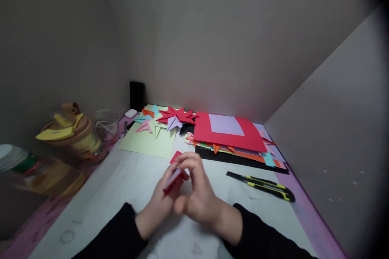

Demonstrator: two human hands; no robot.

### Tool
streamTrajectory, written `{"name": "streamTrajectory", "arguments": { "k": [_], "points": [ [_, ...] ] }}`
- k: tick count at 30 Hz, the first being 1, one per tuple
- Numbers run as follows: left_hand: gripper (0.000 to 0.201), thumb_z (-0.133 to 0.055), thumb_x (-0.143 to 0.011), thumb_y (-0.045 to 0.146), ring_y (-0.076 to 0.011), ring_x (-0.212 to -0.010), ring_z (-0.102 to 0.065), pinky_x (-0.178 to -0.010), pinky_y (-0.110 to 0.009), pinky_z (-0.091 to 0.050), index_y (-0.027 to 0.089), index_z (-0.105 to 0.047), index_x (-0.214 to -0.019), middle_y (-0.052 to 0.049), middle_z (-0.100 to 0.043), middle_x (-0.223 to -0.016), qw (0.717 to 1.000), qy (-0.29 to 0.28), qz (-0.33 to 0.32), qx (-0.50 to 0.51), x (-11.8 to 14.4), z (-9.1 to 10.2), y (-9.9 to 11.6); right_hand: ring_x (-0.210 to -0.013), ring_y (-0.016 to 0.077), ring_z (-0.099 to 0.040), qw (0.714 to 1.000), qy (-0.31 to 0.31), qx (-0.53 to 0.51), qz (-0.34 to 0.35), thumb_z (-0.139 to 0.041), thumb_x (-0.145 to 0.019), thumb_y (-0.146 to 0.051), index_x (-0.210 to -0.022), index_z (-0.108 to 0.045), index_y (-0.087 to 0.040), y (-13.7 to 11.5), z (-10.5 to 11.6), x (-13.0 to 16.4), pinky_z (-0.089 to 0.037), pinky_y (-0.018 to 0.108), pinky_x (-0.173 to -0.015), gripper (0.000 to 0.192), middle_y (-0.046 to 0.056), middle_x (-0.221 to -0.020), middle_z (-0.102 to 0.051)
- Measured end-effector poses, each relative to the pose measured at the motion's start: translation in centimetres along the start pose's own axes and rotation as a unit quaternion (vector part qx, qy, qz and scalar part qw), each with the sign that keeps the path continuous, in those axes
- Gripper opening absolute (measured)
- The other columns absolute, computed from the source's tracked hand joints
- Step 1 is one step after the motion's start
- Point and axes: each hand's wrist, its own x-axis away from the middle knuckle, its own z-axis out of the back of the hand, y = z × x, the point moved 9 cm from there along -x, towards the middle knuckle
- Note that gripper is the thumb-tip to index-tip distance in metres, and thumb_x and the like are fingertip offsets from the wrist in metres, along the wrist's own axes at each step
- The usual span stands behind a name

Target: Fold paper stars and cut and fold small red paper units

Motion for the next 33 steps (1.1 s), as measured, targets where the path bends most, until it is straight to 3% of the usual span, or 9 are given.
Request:
{"name": "streamTrajectory", "arguments": {
  "k": [2, 4, 7, 9, 12, 15, 22, 29, 33],
  "points": [
    [0.038, -0.065, -0.079, 0.04, -0.019, -0.07, -0.06, -0.068, -0.03, -0.051, 0.017, -0.059, -0.108, -0.006, -0.064, -0.08, 0.998, 0.016, 0.019, 0.052, -0.5, 1.4, 0.7, -0.105, 0.0253, -0.05, 0.999, 0.033, 0.027, -0.008, -0.04, -0.079, -0.074, -0.108, -0.048, -0.02, 1.1, 1.4, -0.5, -0.043, 0.041, -0.089, 0.062, 0.012, -0.109, -0.05],
    [0.036, -0.059, -0.083, 0.041, -0.0151, -0.058, -0.057, -0.055, -0.026, -0.048, 0.017, -0.056, -0.109, -0.003, -0.063, -0.071, 0.99, 0.058, 0.028, 0.122, -1.4, 3.0, 1.5, -0.093, 0.0217, -0.054, 0.996, -0.004, 0.076, -0.044, -0.033, -0.091, -0.059, -0.1, -0.054, -0.02, 3.2, 1.0, -0.7, -0.045, 0.037, -0.084, 0.045, 0.009, -0.097, -0.057],
    [0.037, -0.054, -0.085, 0.044, -0.0147, -0.052, -0.057, -0.05, -0.026, -0.048, 0.017, -0.054, -0.11, -0.004, -0.065, -0.071, 0.972, 0.106, 0.058, 0.2, -2.5, 4.5, 1.7, -0.081, 0.0191, -0.059, 0.97, -0.199, 0.135, -0.038, -0.029, -0.097, -0.037, -0.084, -0.061, -0.02, 6.0, -3.2, 0.4, -0.047, 0.034, -0.079, 0.038, 0.006, -0.083, -0.064],
    [0.042, -0.049, -0.087, 0.049, -0.0163, -0.053, -0.06, -0.05, -0.028, -0.05, 0.016, -0.055, -0.111, -0.008, -0.068, -0.077, 0.962, 0.115, 0.097, 0.226, -2.7, 4.7, 1.1, -0.093, 0.022, -0.059, 0.938, -0.284, 0.196, -0.025, -0.039, -0.093, -0.03, -0.091, -0.064, -0.019, 7.7, -5.1, 1.5, -0.046, 0.038, -0.088, 0.027, 0.008, -0.093, -0.067],
    [0.055, -0.039, -0.088, 0.059, -0.0192, -0.057, -0.064, -0.053, -0.032, -0.052, 0.013, -0.057, -0.112, -0.013, -0.071, -0.088, 0.954, 0.099, 0.15, 0.239, -2.6, 4.1, -0.1, -0.121, 0.0286, -0.046, 0.927, -0.246, 0.276, -0.069, -0.048, -0.088, -0.025, -0.124, -0.052, -0.015, 9.9, -4.1, 1.5, -0.035, 0.048, -0.103, 0.038, 0.016, -0.127, -0.055],
    [0.068, -0.029, -0.086, 0.066, -0.0202, -0.061, -0.066, -0.058, -0.033, -0.053, 0.011, -0.059, -0.113, -0.015, -0.071, -0.095, 0.949, 0.06, 0.198, 0.237, -2.0, 2.9, -1.6, -0.134, 0.0285, -0.031, 0.95, -0.174, 0.251, -0.073, -0.043, -0.09, -0.024, -0.136, -0.039, -0.013, 9.6, -2.2, 0.9, -0.029, 0.05, -0.108, 0.047, 0.018, -0.143, -0.038],
    [0.085, -0.025, -0.075, 0.081, -0.0198, -0.056, -0.063, -0.053, -0.027, -0.046, 0.01, -0.066, -0.095, -0.013, -0.069, -0.066, 0.953, -0.049, 0.288, 0.075, 0.4, 0.3, -5.2, -0.113, 0.0221, -0.054, 0.992, -0.058, 0.079, -0.084, -0.043, -0.092, -0.033, -0.138, -0.034, -0.024, 6.8, 0.4, 2.6, -0.05, 0.036, -0.091, 0.048, 0.012, -0.129, -0.048],
    [0.073, -0.028, -0.078, 0.077, -0.0159, -0.066, -0.053, -0.059, -0.025, -0.039, 0.015, -0.063, -0.095, -0.007, -0.061, -0.076, 0.96, -0.223, 0.113, -0.123, 1.0, -2.1, -2.8, -0.134, 0.0298, -0.032, 0.972, -0.09, 0.217, -0.018, -0.05, -0.088, -0.03, -0.146, -0.019, -0.022, 4.8, 1.9, 5.2, -0.04, 0.047, -0.104, 0.066, 0.014, -0.146, -0.027],
    [0.071, -0.024, -0.081, 0.074, -0.0178, -0.075, -0.05, -0.068, -0.028, -0.04, 0.016, -0.059, -0.099, -0.007, -0.058, -0.084, 0.955, -0.249, 0.053, -0.15, 0.8, -2.5, -1.7, -0.136, 0.0312, -0.029, 0.964, -0.089, 0.247, 0.032, -0.049, -0.088, -0.028, -0.148, -0.015, -0.019, 3.7, 1.8, 5.2, -0.038, 0.05, -0.105, 0.069, 0.015, -0.149, -0.023]
  ]
}}
